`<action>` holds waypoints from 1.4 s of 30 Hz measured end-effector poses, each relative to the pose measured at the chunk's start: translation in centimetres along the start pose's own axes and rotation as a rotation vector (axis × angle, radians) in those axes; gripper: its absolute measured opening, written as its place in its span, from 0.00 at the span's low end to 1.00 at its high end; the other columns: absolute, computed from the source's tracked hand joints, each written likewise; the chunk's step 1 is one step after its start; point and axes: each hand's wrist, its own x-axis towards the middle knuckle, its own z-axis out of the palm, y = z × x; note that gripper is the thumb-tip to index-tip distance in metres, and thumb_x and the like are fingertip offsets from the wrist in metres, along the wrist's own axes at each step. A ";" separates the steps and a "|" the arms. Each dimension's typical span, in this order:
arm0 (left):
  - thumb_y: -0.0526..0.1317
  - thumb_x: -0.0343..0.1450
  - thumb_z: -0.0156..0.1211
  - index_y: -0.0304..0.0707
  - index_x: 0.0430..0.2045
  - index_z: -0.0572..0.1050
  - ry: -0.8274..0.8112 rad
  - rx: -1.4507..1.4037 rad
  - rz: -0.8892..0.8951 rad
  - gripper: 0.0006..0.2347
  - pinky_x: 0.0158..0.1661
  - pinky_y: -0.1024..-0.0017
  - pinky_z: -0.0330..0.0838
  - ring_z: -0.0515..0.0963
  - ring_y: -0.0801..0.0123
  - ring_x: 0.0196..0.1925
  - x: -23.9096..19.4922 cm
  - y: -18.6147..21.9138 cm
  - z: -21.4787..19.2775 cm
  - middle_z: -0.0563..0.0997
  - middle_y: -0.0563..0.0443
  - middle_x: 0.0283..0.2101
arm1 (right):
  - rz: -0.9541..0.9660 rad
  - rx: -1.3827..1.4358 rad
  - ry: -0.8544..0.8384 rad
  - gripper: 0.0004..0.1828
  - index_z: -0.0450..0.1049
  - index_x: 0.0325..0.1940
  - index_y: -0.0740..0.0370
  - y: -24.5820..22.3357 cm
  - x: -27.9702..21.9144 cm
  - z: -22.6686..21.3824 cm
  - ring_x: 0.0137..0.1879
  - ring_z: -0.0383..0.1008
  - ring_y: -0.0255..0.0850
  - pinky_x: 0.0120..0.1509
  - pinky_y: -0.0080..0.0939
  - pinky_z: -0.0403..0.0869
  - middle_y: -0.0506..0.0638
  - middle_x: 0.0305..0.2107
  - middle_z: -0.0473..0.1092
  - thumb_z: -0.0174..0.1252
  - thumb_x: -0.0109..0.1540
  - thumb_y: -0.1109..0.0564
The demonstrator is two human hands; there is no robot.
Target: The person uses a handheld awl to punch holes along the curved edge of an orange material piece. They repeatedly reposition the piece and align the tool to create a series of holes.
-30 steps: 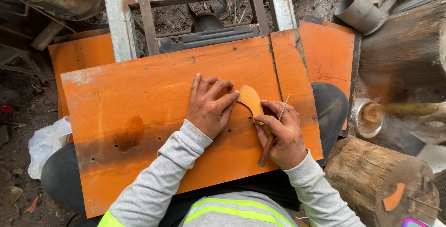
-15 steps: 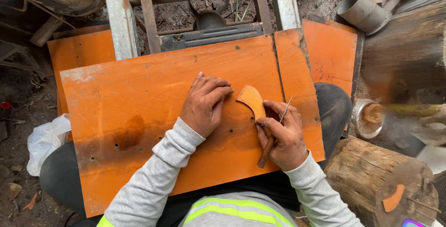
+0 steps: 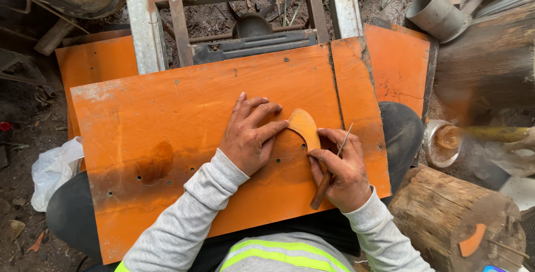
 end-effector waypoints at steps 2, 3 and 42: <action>0.32 0.63 0.67 0.46 0.41 0.84 -0.002 -0.004 0.003 0.13 0.70 0.39 0.55 0.71 0.53 0.63 0.0 0.0 0.0 0.78 0.50 0.55 | 0.002 0.001 -0.005 0.13 0.78 0.40 0.63 0.0 0.0 0.0 0.61 0.70 0.56 0.61 0.49 0.73 0.61 0.53 0.70 0.69 0.53 0.66; 0.32 0.63 0.67 0.46 0.41 0.84 -0.002 -0.005 0.004 0.13 0.70 0.39 0.55 0.71 0.53 0.63 0.0 0.0 -0.1 0.78 0.51 0.55 | 0.003 0.001 -0.007 0.13 0.78 0.40 0.63 0.1 0.0 0.0 0.61 0.70 0.56 0.61 0.49 0.74 0.61 0.53 0.70 0.70 0.52 0.66; 0.27 0.66 0.59 0.40 0.43 0.80 0.030 -0.103 -0.053 0.14 0.69 0.41 0.57 0.75 0.55 0.61 0.5 -0.1 -0.4 0.81 0.50 0.50 | 0.031 0.007 -0.005 0.12 0.78 0.39 0.63 0.2 0.2 0.1 0.60 0.69 0.55 0.61 0.48 0.74 0.60 0.52 0.71 0.69 0.52 0.65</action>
